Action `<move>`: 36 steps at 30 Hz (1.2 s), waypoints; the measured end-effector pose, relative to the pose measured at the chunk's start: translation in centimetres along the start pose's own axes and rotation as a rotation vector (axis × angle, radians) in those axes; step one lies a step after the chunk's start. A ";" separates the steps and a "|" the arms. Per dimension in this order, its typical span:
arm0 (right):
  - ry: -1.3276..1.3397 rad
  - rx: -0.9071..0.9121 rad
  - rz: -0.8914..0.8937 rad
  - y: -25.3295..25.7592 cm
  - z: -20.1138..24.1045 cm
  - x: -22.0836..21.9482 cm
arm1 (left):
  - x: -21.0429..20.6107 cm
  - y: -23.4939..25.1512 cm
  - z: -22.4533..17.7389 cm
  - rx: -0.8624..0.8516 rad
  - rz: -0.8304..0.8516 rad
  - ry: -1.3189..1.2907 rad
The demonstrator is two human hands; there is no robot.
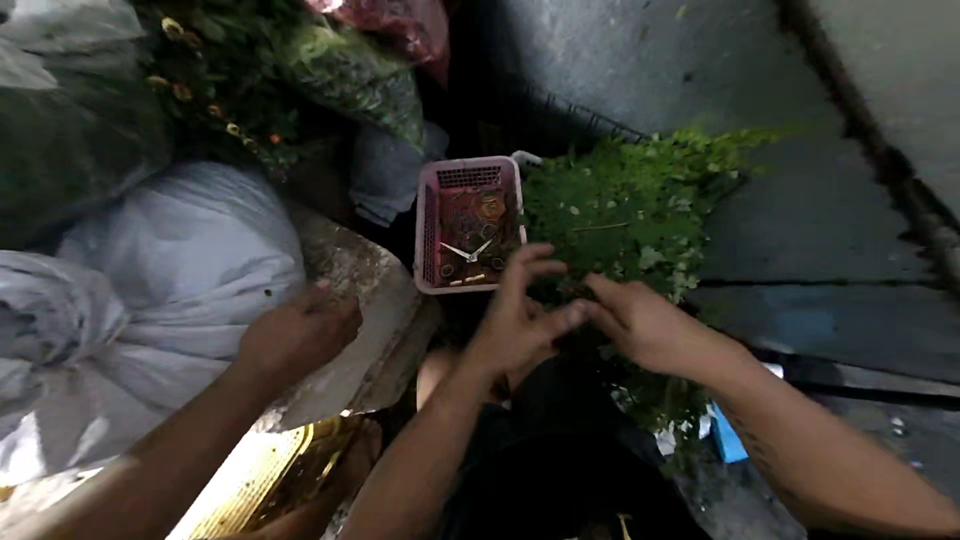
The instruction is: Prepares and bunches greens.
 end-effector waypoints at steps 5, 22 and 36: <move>-0.200 -0.066 -0.009 -0.3 -1.4 0.4 | -4.4 -0.2 2.4 0.293 -0.050 -0.090; -0.056 0.035 0.017 -4.7 -3.2 2.0 | -7.7 -2.3 -8.2 0.103 0.288 -0.208; -0.145 0.120 0.020 -4.7 0.7 3.7 | -3.6 1.8 -4.9 0.236 -0.052 -0.100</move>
Point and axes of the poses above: each hand's wrist, its own y-axis towards the middle knuckle, its own x-axis out of the back of the hand, z = x × y, the point moved 5 cm from there along y, towards the middle knuckle, and after that the axes turned 6 degrees about x, right-handed, at the moved point
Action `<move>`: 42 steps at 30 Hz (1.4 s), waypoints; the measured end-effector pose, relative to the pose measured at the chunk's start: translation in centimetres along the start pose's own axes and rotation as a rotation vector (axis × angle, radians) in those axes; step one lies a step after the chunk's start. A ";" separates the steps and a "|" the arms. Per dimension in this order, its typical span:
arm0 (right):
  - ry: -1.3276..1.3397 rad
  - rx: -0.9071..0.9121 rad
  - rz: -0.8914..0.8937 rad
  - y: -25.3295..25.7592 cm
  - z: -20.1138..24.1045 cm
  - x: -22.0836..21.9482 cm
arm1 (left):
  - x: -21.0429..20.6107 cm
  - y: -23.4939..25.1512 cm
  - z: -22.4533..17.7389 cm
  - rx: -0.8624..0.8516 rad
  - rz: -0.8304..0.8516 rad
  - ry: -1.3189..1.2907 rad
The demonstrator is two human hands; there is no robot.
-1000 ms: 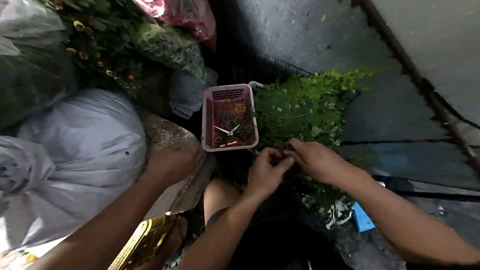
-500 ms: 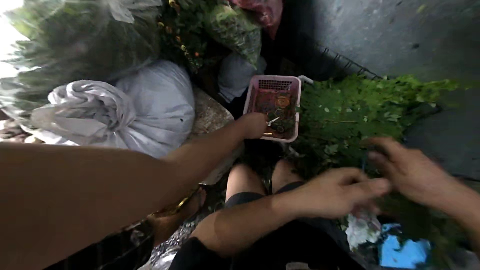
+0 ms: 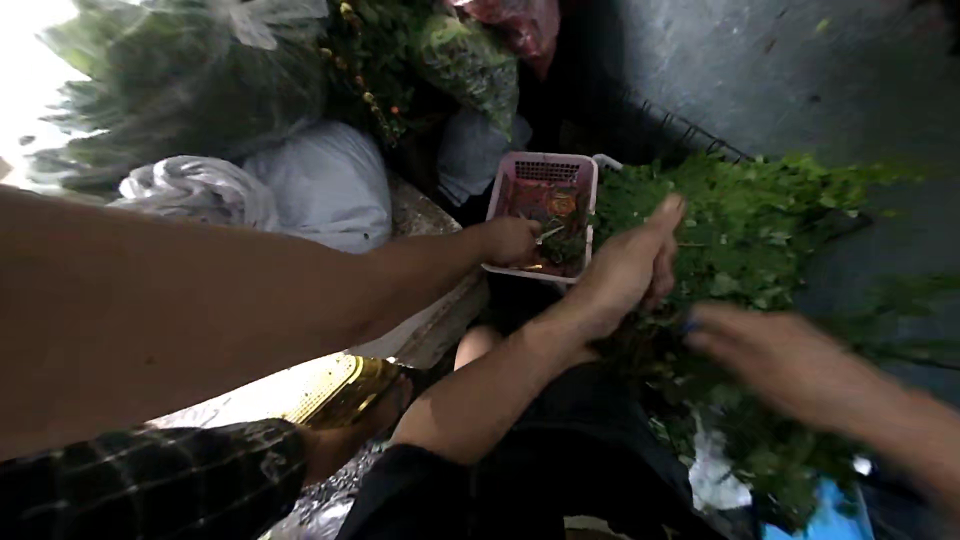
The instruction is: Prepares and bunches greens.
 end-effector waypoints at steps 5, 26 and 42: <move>-0.027 0.078 0.036 0.5 -1.0 -2.0 | -3.2 -3.4 -4.5 0.025 0.076 0.337; 0.025 0.198 -0.041 1.6 1.4 -0.3 | 0.2 -2.1 -4.7 0.053 0.243 -0.207; 0.187 0.062 -0.384 2.5 1.3 -0.9 | -0.7 -7.3 -2.9 -0.896 -0.185 0.639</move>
Point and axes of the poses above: each hand's wrist, its own y-axis towards the middle knuckle, its own x-axis out of the back of the hand, z = x × y, the point moved 5 cm from there along y, towards the middle knuckle, and after that the axes turned 6 degrees about x, right-handed, at the moved point
